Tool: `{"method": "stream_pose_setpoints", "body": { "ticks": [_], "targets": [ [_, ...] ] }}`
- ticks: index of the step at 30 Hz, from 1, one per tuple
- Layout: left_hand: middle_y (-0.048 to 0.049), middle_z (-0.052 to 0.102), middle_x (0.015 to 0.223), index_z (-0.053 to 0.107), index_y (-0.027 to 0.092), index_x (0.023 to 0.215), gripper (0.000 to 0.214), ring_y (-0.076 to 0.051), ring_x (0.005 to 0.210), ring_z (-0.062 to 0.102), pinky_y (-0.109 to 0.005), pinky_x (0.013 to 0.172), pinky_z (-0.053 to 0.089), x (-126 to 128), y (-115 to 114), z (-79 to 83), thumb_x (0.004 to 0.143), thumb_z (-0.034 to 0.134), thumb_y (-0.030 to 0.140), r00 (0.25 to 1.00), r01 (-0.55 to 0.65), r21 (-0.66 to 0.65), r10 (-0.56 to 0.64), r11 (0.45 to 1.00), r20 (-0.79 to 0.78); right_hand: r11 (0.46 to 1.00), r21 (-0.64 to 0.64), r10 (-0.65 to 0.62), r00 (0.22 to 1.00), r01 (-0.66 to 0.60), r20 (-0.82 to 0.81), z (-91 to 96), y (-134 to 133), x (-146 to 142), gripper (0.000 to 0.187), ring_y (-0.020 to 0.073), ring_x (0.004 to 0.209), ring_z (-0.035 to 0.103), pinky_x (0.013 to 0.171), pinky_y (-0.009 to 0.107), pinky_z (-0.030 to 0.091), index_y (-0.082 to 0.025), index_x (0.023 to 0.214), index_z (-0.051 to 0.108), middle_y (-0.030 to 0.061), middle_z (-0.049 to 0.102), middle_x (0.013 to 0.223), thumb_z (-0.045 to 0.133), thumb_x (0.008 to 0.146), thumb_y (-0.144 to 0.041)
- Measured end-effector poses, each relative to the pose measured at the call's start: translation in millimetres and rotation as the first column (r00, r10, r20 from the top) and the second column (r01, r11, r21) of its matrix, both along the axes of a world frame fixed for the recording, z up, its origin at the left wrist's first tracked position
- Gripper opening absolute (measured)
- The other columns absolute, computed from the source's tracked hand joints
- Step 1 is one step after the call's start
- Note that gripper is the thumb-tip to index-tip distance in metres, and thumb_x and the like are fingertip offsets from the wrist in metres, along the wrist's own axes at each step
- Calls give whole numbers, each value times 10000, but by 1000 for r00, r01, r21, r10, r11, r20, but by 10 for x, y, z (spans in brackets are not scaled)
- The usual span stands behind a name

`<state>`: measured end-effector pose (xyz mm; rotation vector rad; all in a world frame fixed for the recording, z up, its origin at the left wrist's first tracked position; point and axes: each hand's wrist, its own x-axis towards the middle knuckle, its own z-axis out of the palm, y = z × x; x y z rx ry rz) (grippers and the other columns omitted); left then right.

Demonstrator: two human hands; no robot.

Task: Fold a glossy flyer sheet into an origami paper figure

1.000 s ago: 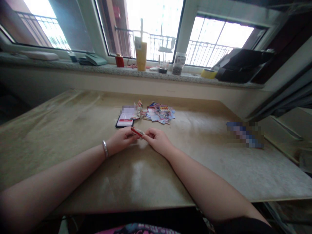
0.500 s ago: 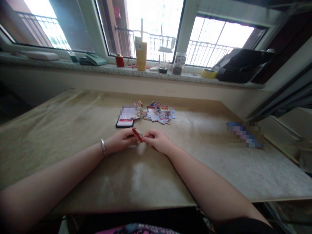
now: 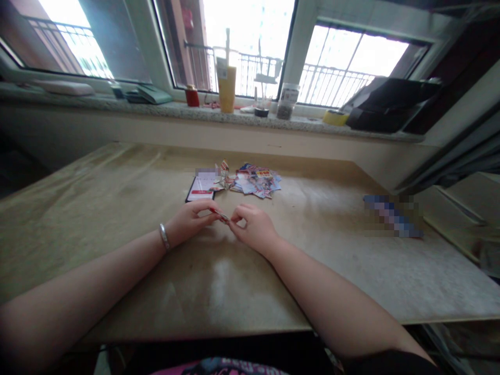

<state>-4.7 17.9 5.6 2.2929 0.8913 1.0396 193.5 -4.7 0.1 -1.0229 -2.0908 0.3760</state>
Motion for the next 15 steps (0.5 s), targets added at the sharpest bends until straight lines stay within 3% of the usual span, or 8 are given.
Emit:
{"method": "stream_pose_setpoints", "body": {
  "ticks": [9,15],
  "targets": [
    [-32,639,777,651,149,765,334,-136,732,577,-244,721,449,-10,-22,31,904,442,369,998,46,-27,-45,999,32,1000,10,-1,998,1,61,7,-13,8,141,124,673,494,597,231,352,-193,655,510,-7,535,690,575,780,-200],
    [-28,613,756,624,148,764,377,-145,732,559,-254,719,441,-9,-45,47,906,377,394,1000,-22,-126,21,992,-7,999,-50,22,997,-18,80,28,-30,9,146,134,688,499,601,238,357,-199,662,513,2,543,698,569,794,-224]
  ]
}}
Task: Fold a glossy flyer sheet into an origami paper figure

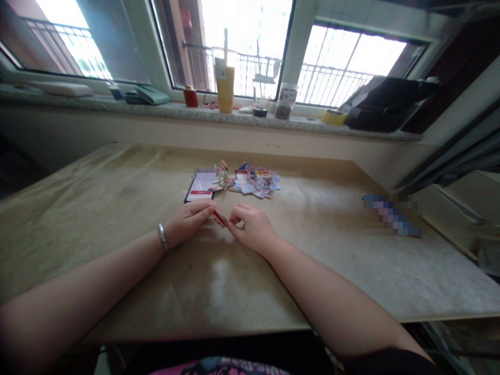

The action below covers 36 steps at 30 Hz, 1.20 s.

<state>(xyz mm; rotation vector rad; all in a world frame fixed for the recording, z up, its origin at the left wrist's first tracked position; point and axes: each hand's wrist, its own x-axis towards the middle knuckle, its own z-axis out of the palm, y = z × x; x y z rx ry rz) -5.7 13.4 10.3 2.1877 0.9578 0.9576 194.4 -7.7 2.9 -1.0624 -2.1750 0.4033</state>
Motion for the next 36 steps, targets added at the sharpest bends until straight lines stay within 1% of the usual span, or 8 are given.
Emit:
{"method": "stream_pose_setpoints", "body": {
  "ticks": [3,8,16,20,23,27,30,36],
  "targets": [
    [-26,608,747,626,149,775,359,-149,723,554,-256,702,443,2,5,-1,890,395,399,998,-29,-26,27,999,-57,999,-51,-9,1000,8,-19,-13,29,7,146,133,681,496,610,242,360,-195,666,516,-1,549,686,569,798,-228],
    [-40,664,854,641,146,909,260,-155,769,591,-248,693,462,31,14,-30,831,528,367,992,94,-121,-103,988,-76,984,-177,-41,995,24,-96,-61,100,21,147,125,639,491,583,237,356,-181,669,526,-5,549,663,570,798,-235],
    [-30,681,803,662,146,851,212,-145,721,597,-232,646,457,60,-24,-57,810,525,303,993,-23,-67,15,997,-117,954,-294,-98,983,48,-157,-97,99,-17,120,111,588,495,553,232,370,-179,741,568,-18,560,642,612,774,-285],
    [-22,673,767,635,146,833,163,-139,666,601,-224,592,460,71,-21,-92,762,555,268,994,-49,-144,34,988,-104,964,-247,-136,978,94,-158,-108,96,-13,121,106,589,502,569,229,396,-195,775,526,-29,558,657,621,759,-268],
    [-30,671,763,594,143,876,207,-148,674,631,-235,602,486,73,-26,-98,791,557,329,999,20,-248,-30,969,-36,980,-175,-108,989,90,-96,-111,94,2,111,106,603,500,576,230,399,-198,721,507,-22,548,680,585,782,-248],
    [-28,664,760,563,152,889,254,-158,695,642,-250,619,498,70,-36,-79,812,561,394,997,76,-308,-80,948,0,990,-136,-41,996,31,-76,-87,79,8,40,104,648,522,608,230,419,-196,796,547,2,564,791,550,813,-232],
    [-21,646,765,556,156,870,276,-155,702,625,-248,626,487,59,-30,-67,828,539,427,995,91,-285,-101,954,-20,994,-108,10,999,-16,-51,-59,61,6,76,109,691,527,636,232,428,-196,803,551,15,564,838,543,832,-265],
    [-16,605,739,567,149,767,370,-139,688,545,-241,637,426,37,-22,-39,924,339,395,976,108,-78,-120,991,-179,988,-151,14,1000,-15,-3,-59,59,18,174,118,684,522,630,240,425,-200,880,566,13,576,836,593,807,-356]
  ]
}}
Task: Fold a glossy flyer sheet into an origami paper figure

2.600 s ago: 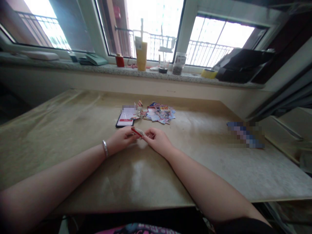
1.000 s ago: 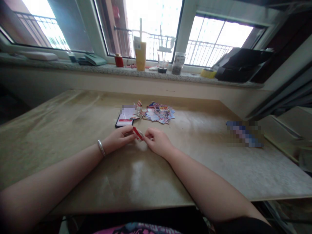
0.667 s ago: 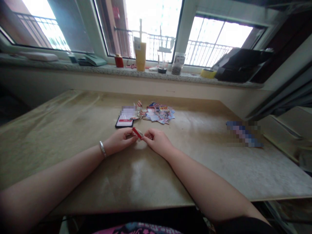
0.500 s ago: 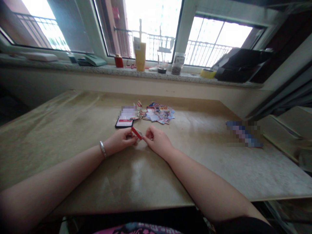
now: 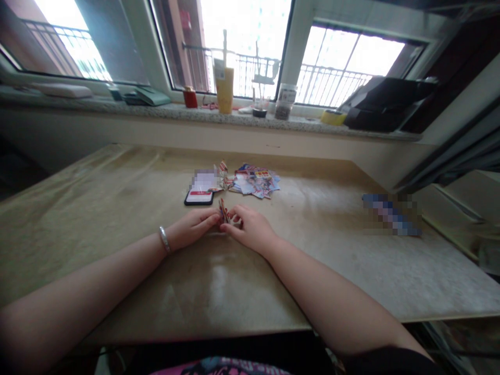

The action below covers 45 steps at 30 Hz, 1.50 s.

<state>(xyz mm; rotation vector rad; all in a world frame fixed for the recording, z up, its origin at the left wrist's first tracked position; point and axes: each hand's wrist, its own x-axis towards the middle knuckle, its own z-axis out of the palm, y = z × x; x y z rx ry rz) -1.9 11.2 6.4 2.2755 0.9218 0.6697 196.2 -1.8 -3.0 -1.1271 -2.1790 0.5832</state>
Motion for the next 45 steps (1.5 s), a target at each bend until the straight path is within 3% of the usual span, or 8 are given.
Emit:
{"method": "stream_pose_setpoints", "body": {
  "ticks": [7,12,15,18,22,28,38,45],
  "targets": [
    [9,588,720,525,165,861,146,-119,662,557,-228,626,450,44,-37,-16,852,490,307,993,-34,-117,46,993,105,1000,-3,-1,1000,1,-29,12,-2,-8,72,114,658,517,614,232,409,-188,835,571,4,572,769,559,817,-257],
    [23,548,755,435,166,1061,335,-101,645,541,-227,621,469,63,-2,-75,790,594,282,949,-117,-136,151,984,277,998,-22,56,997,-57,-52,20,-15,-15,69,113,647,524,613,232,410,-191,866,579,3,586,774,531,832,-228],
    [-10,546,829,492,158,1056,317,-112,687,537,-234,627,473,53,10,-59,790,595,297,960,-116,-106,138,988,244,998,-7,65,998,-65,-22,21,-11,-12,88,122,657,525,617,238,401,-189,843,588,6,590,751,500,849,-195],
    [-45,536,895,592,153,855,173,-142,788,524,-252,675,467,42,9,-12,801,575,316,979,-102,18,98,995,181,998,44,43,998,-44,35,16,-3,-8,126,133,675,518,626,245,395,-184,813,619,14,570,720,500,852,-185],
    [-30,562,780,615,153,714,189,-154,766,515,-274,711,420,39,12,27,831,533,276,990,-111,128,98,986,103,999,50,2,1000,-4,31,12,-10,-13,128,127,652,513,618,248,398,-194,834,661,15,584,718,542,841,-239],
    [-14,589,730,639,160,714,197,-155,723,531,-250,660,407,45,8,7,825,545,293,982,-181,81,175,980,67,999,-22,-38,985,35,-166,18,-15,-22,140,109,622,526,584,236,425,-189,914,639,21,645,795,546,841,-265],
    [-12,654,775,664,166,761,161,-148,740,580,-243,712,439,51,-22,38,790,569,293,987,-156,1,155,988,48,999,5,-32,966,34,-257,-46,29,-20,88,124,658,562,584,240,445,-183,848,640,26,652,775,568,803,-206],
    [-26,668,769,657,151,802,172,-147,711,596,-234,662,450,48,-17,-6,779,585,305,990,-117,-109,125,987,64,999,-35,-24,960,15,-279,-34,12,-30,78,99,596,521,558,221,426,-182,843,613,-5,599,705,568,780,-196]
  ]
}}
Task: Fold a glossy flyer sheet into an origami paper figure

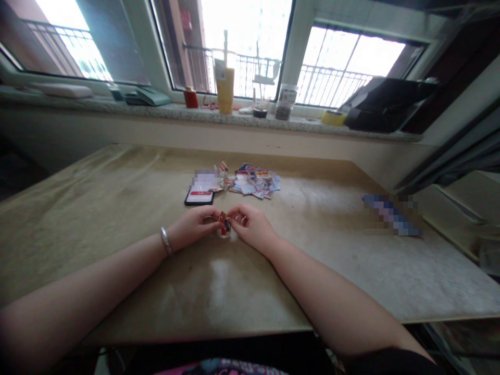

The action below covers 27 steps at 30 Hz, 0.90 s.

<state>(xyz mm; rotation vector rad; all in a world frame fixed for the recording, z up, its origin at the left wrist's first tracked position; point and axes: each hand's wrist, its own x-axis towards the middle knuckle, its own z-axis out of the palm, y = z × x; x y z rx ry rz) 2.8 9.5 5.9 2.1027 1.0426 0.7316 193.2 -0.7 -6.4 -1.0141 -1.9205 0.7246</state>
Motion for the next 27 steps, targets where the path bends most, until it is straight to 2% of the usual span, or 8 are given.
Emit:
{"method": "stream_pose_setpoints", "body": {
  "ticks": [4,7,13,19,22,27],
  "targets": [
    [-30,656,738,657,142,771,185,-145,695,580,-231,642,434,-9,7,-35,789,581,309,998,55,0,-55,998,-27,1000,-13,27,1000,-27,-7,1,-13,-6,91,93,586,516,551,214,423,-186,854,601,-13,587,696,566,770,-190],
    [-28,654,746,659,143,801,173,-140,695,574,-227,641,427,-8,12,-40,798,570,292,997,66,-1,-66,998,-27,1000,-12,-17,1000,17,14,4,-15,-10,32,98,578,514,551,218,423,-183,771,603,-13,582,664,589,754,-204],
    [-14,631,713,631,148,750,173,-131,667,557,-220,613,416,23,-7,-19,789,571,306,1000,26,27,-26,999,1,998,-37,-54,998,56,30,29,-21,-33,18,101,597,519,564,222,428,-184,722,569,-15,574,672,571,713,-168],
    [4,595,684,576,149,758,161,-113,604,528,-207,554,409,37,-12,-6,785,543,304,996,12,-41,-9,999,86,996,-81,-30,998,26,-53,0,-4,-37,30,100,602,498,562,220,412,-194,727,510,-29,531,662,538,716,-189],
    [24,553,653,538,155,749,148,-98,574,498,-195,529,387,41,-23,-9,795,515,294,993,28,-61,-21,998,115,996,-92,-24,995,16,-92,-34,7,-42,67,88,555,462,541,213,394,-202,746,489,-49,493,630,545,709,-192],
    [32,523,636,505,160,769,174,-93,551,475,-197,515,372,58,-30,-57,794,518,332,991,48,-114,-33,992,131,998,-57,-2,996,-3,-86,-18,-13,-46,180,77,522,434,531,208,387,-204,897,530,-66,480,625,542,721,-167]
  ]
}}
